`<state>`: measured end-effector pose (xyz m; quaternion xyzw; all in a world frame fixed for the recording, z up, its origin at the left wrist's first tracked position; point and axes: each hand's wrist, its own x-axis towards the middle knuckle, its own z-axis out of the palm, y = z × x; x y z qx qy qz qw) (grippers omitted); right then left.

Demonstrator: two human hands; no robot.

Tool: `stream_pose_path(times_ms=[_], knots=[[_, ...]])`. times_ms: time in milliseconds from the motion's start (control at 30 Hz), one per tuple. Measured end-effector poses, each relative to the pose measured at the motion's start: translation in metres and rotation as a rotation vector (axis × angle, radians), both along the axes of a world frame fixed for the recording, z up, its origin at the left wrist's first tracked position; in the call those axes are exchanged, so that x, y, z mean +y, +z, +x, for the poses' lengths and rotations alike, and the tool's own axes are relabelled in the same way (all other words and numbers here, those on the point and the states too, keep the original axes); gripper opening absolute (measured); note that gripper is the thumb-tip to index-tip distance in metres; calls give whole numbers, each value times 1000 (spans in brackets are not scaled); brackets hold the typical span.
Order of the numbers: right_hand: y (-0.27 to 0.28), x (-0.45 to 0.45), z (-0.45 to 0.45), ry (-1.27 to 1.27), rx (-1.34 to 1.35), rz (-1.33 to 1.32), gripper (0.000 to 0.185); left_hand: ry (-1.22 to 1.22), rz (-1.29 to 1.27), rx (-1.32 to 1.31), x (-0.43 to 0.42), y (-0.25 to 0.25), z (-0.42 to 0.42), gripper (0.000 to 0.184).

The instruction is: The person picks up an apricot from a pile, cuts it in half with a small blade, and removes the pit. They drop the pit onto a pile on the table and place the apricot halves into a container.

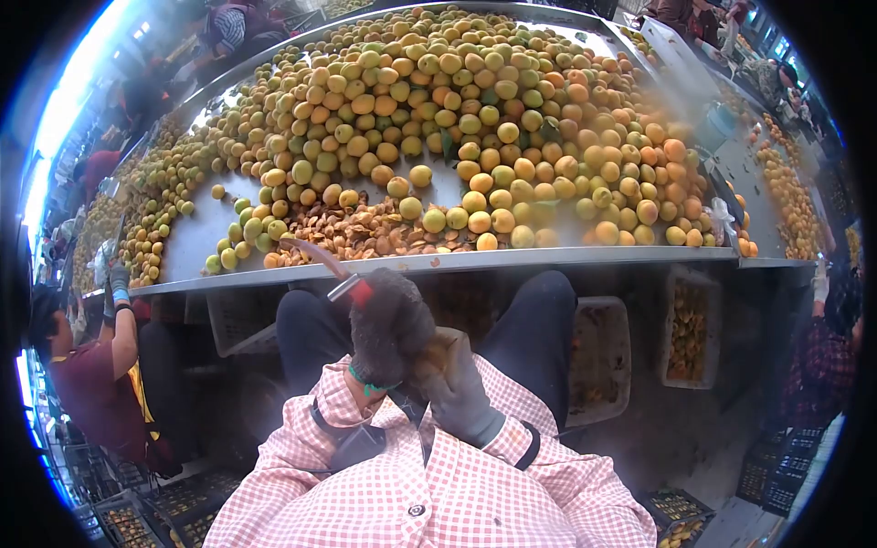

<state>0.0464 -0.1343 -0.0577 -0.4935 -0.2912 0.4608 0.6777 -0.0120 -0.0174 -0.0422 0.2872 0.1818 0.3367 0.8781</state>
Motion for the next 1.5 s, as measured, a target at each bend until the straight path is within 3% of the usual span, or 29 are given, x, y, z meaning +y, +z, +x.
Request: stream_pose_path(times_ms=[100, 167, 267, 300, 367, 400, 467, 600, 667, 700, 767, 800, 867, 1000, 1067, 1100, 1167, 1200, 1233, 1300, 1333, 1433, 1500], knots=[[0, 0, 9, 12, -70, -36, 32, -25, 147, 52, 3, 2, 6, 28], [18, 4, 10, 20, 156, -159, 30, -37, 241, -128, 6, 16, 10, 34], [16, 0, 11, 61, 22, -92, 35, -171, 412, -59, 20, 34, 1, 37], [14, -2, 11, 60, 22, -91, 35, -172, 413, -60, 22, 34, -2, 37], [11, -4, 10, 123, 117, -104, 35, -333, 161, -151, 24, 33, -4, 35], [15, -5, 12, 120, 118, -103, 35, -337, 162, -150, 22, 28, -5, 35], [30, -8, 16, 203, 489, -110, 36, -127, 309, 69, 17, 20, -6, 29], [34, -7, 12, 197, 490, -99, 36, -174, 341, 1, 13, 34, -6, 22], [31, -3, 3, 77, 158, -5, 40, -210, 77, -224, 11, 35, -1, 18], [28, 0, 1, 75, 160, -3, 40, -213, 79, -222, 10, 35, 0, 18], [23, 7, 2, -48, -288, 263, 40, -173, 66, -219, 6, 33, 1, 19], [26, 11, 12, -47, -287, 263, 40, -172, 66, -219, 4, 33, 0, 19], [32, 19, 35, 90, -929, 471, 35, -206, -102, -201, 0, 33, -1, 22], [14, 10, 21, -105, -907, 400, 30, -122, -124, -37, 2, 34, 2, 25], [5, 6, 12, -66, -388, 250, 31, -68, -222, -1, 8, 23, 6, 26], [5, 4, 14, -67, -391, 252, 31, -70, -219, -4, 13, 20, 5, 26], [11, 0, 20, 34, 124, -31, 34, -80, -325, -120, 21, 29, 4, 26], [17, 0, 25, 133, 383, -61, 42, -1, -390, -43, 22, 34, 5, 34], [11, 2, 26, 131, 379, -63, 42, -4, -391, -48, 25, 27, 2, 34], [-9, 7, 26, 48, -574, 15, 48, -61, -363, -313, 35, 8, -11, 29], [-3, 10, 26, 52, -577, 16, 48, -21, -349, -291, 37, 8, -16, 33], [31, 24, 28, 0, 898, -337, 41, 17, -378, -343, 46, 10, -36, 36], [23, 26, 26, 37, 833, -315, 40, 39, -372, -364, 51, 11, -48, 37]])
